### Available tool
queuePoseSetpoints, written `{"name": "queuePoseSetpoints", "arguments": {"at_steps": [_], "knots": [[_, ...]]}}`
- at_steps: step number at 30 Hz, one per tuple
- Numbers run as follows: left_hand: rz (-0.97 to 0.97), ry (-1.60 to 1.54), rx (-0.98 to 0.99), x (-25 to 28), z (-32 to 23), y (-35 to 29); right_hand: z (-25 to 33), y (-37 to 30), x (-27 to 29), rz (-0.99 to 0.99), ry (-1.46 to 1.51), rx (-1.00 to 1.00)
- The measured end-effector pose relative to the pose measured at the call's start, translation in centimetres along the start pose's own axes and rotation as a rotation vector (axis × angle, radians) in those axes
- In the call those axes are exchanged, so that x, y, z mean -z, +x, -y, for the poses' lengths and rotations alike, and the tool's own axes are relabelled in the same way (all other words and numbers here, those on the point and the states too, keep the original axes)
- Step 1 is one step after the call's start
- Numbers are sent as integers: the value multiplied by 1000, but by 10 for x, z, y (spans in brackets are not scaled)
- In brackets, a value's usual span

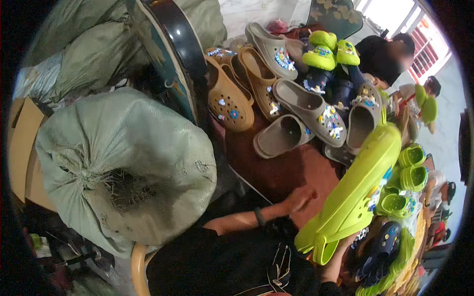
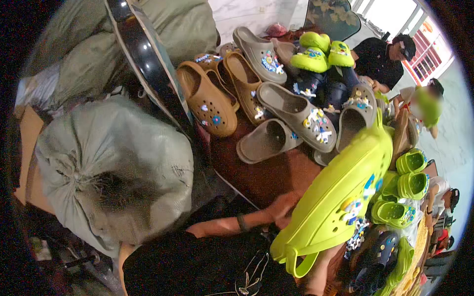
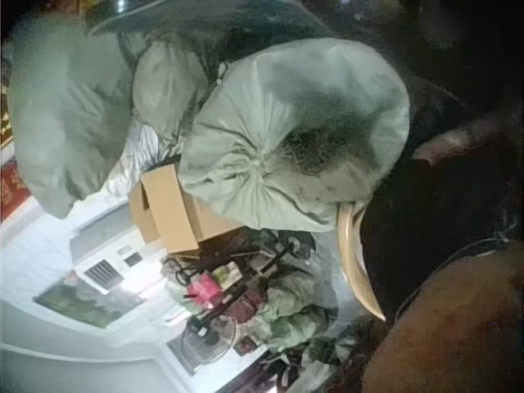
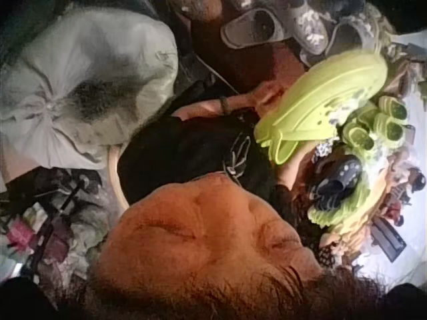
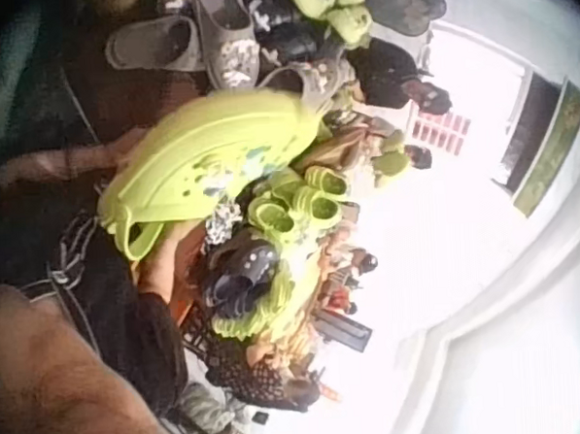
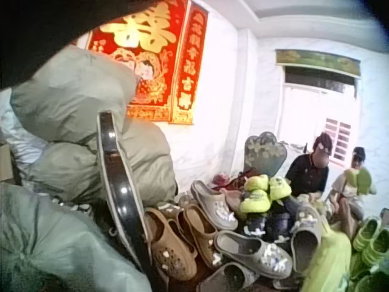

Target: The person removes decorative charms from plastic packaging and inserts them into the holes of clog sandals by hand.

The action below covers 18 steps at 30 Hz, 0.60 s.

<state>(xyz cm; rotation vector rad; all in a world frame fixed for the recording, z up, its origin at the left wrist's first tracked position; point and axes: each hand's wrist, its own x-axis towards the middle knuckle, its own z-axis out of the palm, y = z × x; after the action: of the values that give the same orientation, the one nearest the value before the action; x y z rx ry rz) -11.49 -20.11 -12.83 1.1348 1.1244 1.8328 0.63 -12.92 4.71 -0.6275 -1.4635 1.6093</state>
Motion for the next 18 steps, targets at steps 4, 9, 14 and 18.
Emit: {"name": "queuePoseSetpoints", "arguments": {"at_steps": [4, 9, 14, 18], "knots": [[10, -616, 263, 30, -49, -13, -6, -76, 36, -211, -282, -63], [361, -138, 327, 21, -122, -16, -45, -87, 26, -538, 87, -246], [359, 347, 114, 10, -114, -3, -41, -76, 12, -443, 154, -249], [345, 467, 178, 13, -123, 15, -42, -99, 24, -288, -22, -206]]}}
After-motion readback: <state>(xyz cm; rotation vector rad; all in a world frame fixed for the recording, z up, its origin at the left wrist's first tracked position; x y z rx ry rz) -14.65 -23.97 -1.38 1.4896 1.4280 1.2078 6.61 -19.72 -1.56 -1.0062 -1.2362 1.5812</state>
